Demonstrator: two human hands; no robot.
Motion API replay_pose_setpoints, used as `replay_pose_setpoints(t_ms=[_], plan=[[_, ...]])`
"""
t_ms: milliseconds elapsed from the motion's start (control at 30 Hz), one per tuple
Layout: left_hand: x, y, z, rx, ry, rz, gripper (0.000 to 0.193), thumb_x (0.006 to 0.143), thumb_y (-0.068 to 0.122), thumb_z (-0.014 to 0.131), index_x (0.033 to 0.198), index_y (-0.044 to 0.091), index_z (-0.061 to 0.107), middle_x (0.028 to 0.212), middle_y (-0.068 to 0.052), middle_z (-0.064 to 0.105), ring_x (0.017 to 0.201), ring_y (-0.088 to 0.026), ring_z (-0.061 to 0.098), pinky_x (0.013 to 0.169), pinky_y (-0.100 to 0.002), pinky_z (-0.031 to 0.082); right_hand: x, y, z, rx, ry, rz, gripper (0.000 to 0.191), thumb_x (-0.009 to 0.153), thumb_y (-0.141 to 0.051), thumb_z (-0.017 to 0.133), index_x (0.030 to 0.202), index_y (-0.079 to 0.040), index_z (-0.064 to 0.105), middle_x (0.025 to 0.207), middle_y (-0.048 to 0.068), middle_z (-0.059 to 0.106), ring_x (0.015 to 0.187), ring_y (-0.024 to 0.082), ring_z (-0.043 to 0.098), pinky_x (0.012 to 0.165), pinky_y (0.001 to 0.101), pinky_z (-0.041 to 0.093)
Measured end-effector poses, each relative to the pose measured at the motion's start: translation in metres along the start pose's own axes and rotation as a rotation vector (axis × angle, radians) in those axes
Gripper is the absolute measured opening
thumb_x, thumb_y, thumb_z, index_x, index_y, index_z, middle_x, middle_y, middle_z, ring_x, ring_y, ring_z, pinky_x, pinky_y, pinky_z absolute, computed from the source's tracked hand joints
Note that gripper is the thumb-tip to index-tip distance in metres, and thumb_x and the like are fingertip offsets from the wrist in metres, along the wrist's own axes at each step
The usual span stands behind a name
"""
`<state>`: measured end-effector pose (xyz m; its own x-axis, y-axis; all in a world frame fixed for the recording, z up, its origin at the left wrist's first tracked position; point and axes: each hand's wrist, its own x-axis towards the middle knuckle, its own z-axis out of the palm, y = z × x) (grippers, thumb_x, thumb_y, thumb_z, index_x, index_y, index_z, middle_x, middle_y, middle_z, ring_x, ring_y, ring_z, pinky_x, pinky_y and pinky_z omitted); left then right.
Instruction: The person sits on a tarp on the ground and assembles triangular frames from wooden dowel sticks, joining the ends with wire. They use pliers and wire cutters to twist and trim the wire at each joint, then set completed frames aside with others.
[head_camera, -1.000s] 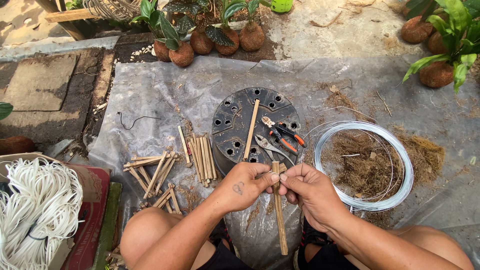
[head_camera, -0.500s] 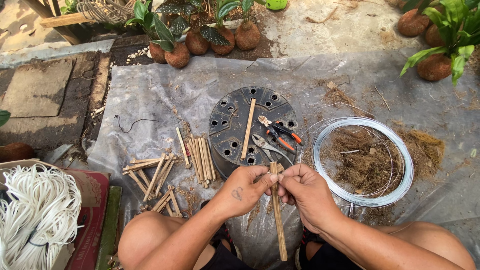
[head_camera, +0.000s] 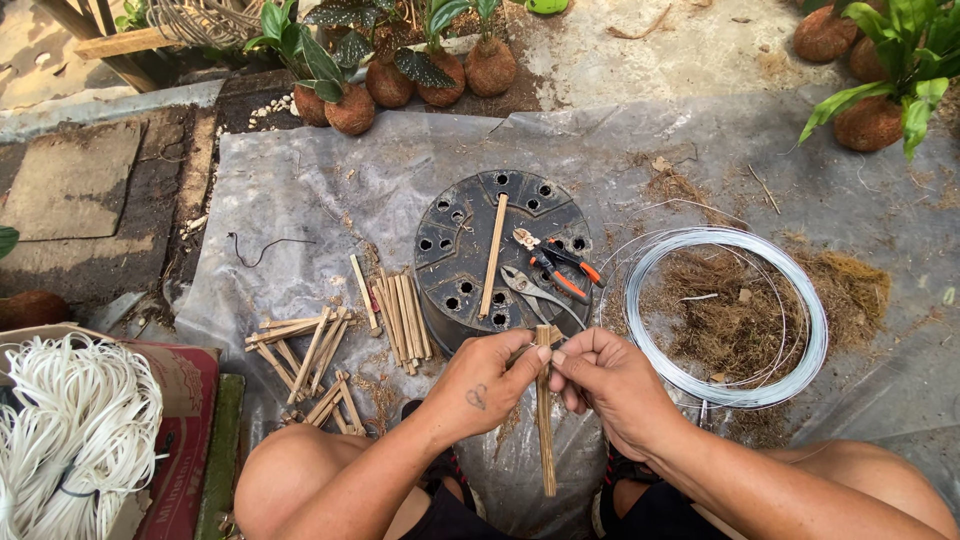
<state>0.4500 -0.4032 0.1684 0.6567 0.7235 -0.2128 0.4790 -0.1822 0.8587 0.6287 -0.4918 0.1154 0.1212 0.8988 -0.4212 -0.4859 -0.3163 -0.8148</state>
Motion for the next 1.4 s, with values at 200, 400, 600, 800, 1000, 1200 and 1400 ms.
replay_pose_setpoints(t_ms=[200, 400, 600, 800, 1000, 1200, 1400], plan=[[0.002, -0.014, 0.002, -0.277, -0.053, 0.093, 0.034, 0.102, 0.031, 0.062, 0.091, 0.0, 0.07, 0.068, 0.002, 0.06, 0.067, -0.005, 0.051, 0.059, -0.03, 0.047, 0.0, -0.004, -0.014, -0.074, -0.097, 0.06, 0.021, 0.093, -0.019, 0.073, 0.086, -0.004, 0.061, 0.066, 0.001, 0.057, 0.05, 0.007, 0.043, 0.044, 0.0234, 0.03], [-0.007, -0.015, -0.011, -0.32, -0.128, 0.041, 0.033, 0.101, 0.031, 0.062, 0.093, 0.0, 0.073, 0.07, 0.004, 0.06, 0.067, -0.005, 0.049, 0.059, -0.028, 0.043, 0.011, -0.01, -0.04, -0.142, -0.309, -0.011, 0.011, 0.092, -0.013, 0.071, 0.091, -0.004, 0.066, 0.068, -0.004, 0.055, 0.055, 0.004, 0.043, 0.048, 0.0229, 0.03], [-0.017, -0.01, -0.013, -0.265, -0.202, 0.068, 0.034, 0.101, 0.032, 0.063, 0.091, 0.001, 0.074, 0.068, 0.003, 0.059, 0.065, -0.004, 0.049, 0.056, -0.026, 0.042, 0.036, -0.002, -0.054, -0.329, -0.428, 0.016, 0.009, 0.093, -0.01, 0.072, 0.092, -0.001, 0.069, 0.071, -0.003, 0.059, 0.057, 0.004, 0.045, 0.05, 0.0222, 0.031], [-0.019, -0.02, 0.007, -0.335, -0.332, 0.049, 0.034, 0.102, 0.031, 0.062, 0.089, 0.0, 0.072, 0.072, 0.001, 0.067, 0.069, -0.005, 0.058, 0.061, -0.026, 0.048, 0.05, -0.003, -0.039, -0.62, -0.443, -0.109, 0.011, 0.092, -0.013, 0.075, 0.089, -0.002, 0.072, 0.076, 0.001, 0.071, 0.07, 0.008, 0.063, 0.062, 0.0246, 0.051], [-0.015, -0.033, 0.021, -0.198, -0.308, -0.06, 0.035, 0.1, 0.029, 0.064, 0.085, 0.0, 0.074, 0.069, -0.004, 0.069, 0.061, -0.008, 0.057, 0.057, -0.03, 0.046, 0.043, -0.04, -0.011, -1.325, -0.407, -0.965, 0.019, 0.083, -0.025, 0.082, 0.082, -0.009, 0.07, 0.071, 0.005, 0.067, 0.067, 0.026, 0.068, 0.055, 0.0364, 0.05], [-0.011, -0.028, 0.016, -0.024, -0.242, -0.061, 0.031, 0.097, 0.03, 0.061, 0.09, 0.003, 0.074, 0.068, -0.011, 0.069, 0.062, -0.019, 0.065, 0.061, -0.037, 0.053, 0.016, -0.065, 0.011, -1.579, -0.486, -1.399, 0.013, 0.079, -0.021, 0.074, 0.083, -0.011, 0.067, 0.07, 0.002, 0.056, 0.062, 0.022, 0.062, 0.052, 0.0394, 0.048], [-0.005, -0.015, -0.001, 0.178, -0.107, -0.019, 0.029, 0.093, 0.031, 0.06, 0.092, 0.006, 0.072, 0.075, -0.019, 0.071, 0.073, -0.038, 0.069, 0.067, -0.047, 0.053, 0.003, -0.062, 0.021, -1.562, -0.439, -1.351, 0.017, 0.082, -0.017, 0.076, 0.076, -0.008, 0.063, 0.068, 0.004, 0.056, 0.054, 0.024, 0.058, 0.047, 0.0403, 0.046]])
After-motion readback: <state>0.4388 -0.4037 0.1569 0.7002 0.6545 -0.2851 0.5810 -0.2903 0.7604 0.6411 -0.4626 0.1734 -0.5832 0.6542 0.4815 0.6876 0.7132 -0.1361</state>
